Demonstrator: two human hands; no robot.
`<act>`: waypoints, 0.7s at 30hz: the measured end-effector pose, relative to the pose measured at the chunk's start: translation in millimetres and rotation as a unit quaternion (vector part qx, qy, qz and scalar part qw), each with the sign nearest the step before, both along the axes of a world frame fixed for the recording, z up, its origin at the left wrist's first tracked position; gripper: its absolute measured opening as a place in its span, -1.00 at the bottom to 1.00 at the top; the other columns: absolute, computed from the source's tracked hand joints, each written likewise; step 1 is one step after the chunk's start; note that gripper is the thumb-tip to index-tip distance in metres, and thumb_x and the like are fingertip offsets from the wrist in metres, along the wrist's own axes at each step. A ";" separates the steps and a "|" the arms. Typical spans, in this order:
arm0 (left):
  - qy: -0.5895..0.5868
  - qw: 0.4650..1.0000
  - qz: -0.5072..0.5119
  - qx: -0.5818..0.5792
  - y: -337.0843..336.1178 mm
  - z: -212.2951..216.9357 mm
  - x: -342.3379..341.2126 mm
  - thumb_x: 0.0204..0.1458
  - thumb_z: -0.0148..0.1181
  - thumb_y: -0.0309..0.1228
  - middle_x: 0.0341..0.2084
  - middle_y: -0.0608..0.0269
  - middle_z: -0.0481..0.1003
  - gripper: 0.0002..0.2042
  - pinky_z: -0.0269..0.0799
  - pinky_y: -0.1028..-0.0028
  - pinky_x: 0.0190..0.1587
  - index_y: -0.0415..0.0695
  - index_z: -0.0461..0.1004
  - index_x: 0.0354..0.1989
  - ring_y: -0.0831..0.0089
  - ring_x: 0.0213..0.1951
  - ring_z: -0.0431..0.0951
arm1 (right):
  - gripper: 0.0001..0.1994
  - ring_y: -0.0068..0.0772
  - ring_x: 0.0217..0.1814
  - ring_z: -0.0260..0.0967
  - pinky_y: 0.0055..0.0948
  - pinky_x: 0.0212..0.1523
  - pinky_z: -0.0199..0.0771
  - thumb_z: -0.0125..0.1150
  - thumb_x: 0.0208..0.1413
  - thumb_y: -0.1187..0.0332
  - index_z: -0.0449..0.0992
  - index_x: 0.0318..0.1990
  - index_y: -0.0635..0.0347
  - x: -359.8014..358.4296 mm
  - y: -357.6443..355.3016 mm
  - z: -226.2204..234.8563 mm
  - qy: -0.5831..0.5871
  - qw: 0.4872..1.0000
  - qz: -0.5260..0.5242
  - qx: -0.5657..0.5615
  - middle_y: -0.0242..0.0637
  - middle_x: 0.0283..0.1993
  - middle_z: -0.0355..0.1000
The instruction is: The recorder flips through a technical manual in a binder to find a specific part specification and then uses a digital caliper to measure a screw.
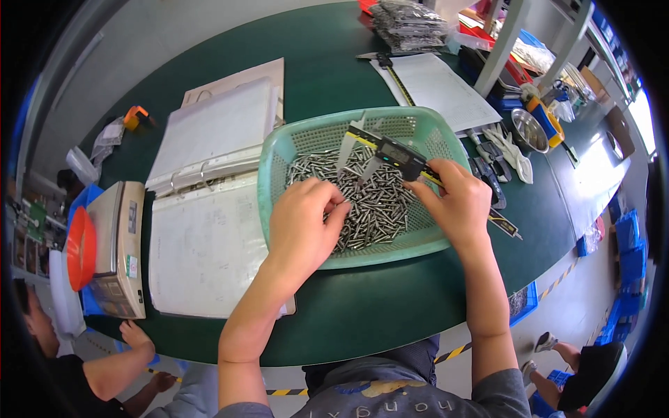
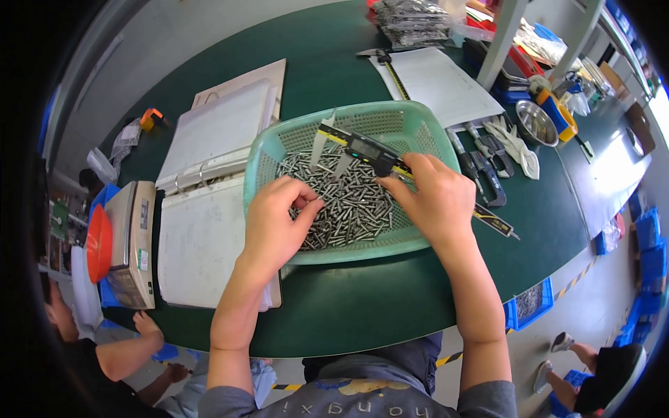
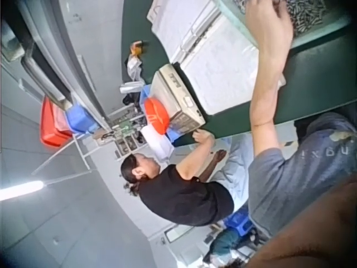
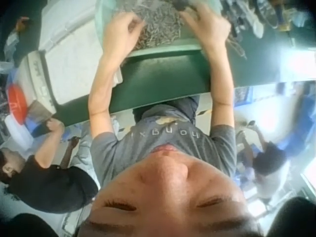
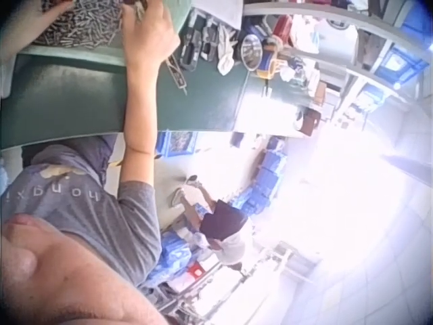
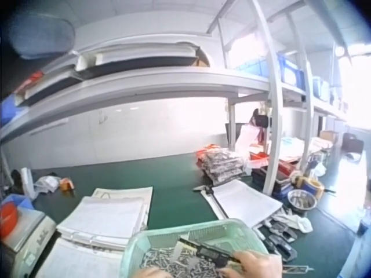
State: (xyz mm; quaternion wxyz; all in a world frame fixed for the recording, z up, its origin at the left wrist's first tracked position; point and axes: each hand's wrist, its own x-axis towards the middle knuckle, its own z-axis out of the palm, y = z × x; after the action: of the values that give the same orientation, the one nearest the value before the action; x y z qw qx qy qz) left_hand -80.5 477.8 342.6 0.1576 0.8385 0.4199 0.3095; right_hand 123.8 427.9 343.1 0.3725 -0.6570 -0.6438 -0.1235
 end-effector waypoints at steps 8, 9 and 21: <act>-0.216 0.974 -0.062 0.023 -4.5 -12.2 21.5 -0.20 0.19 -0.49 -0.64 0.20 0.37 -0.84 0.28 0.36 -0.46 -0.19 0.42 -0.40 0.27 -0.54 0.40 | -0.67 -0.52 -0.64 0.25 -0.55 -0.58 0.27 0.35 -0.26 0.28 0.47 -0.32 0.26 7.2 -1.7 -1.0 0.016 0.999 -0.046 -0.010 -0.25 -0.48 0.43; -0.221 0.973 -0.064 0.031 -4.5 -13.1 20.1 -0.21 0.19 -0.48 -0.64 0.20 0.37 -0.84 0.28 0.33 -0.45 -0.19 0.41 -0.41 0.24 -0.51 0.40 | -0.67 -0.56 -0.64 0.23 -0.57 -0.58 0.26 0.35 -0.24 0.30 0.47 -0.30 0.28 6.3 -0.5 -1.3 0.033 0.999 -0.042 -0.007 -0.26 -0.49 0.42; -0.313 0.937 -0.052 -0.149 -4.8 -13.6 20.4 -0.18 0.13 -0.57 -0.65 0.17 0.40 -0.87 0.32 0.43 -0.52 -0.25 0.30 -0.46 0.34 -0.58 0.44 | -0.68 -0.48 -0.33 0.36 -0.57 -0.31 0.35 0.20 -0.06 0.39 0.40 -0.15 0.39 21.8 3.5 -15.7 -0.020 0.998 -0.047 -0.029 -0.13 -0.29 0.43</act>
State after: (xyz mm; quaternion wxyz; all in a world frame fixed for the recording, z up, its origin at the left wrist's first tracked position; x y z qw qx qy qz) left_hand -60.0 473.0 328.9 0.4198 0.6872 0.3460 0.4815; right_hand 145.6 431.4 327.4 0.3346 -0.6942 -0.6228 -0.1351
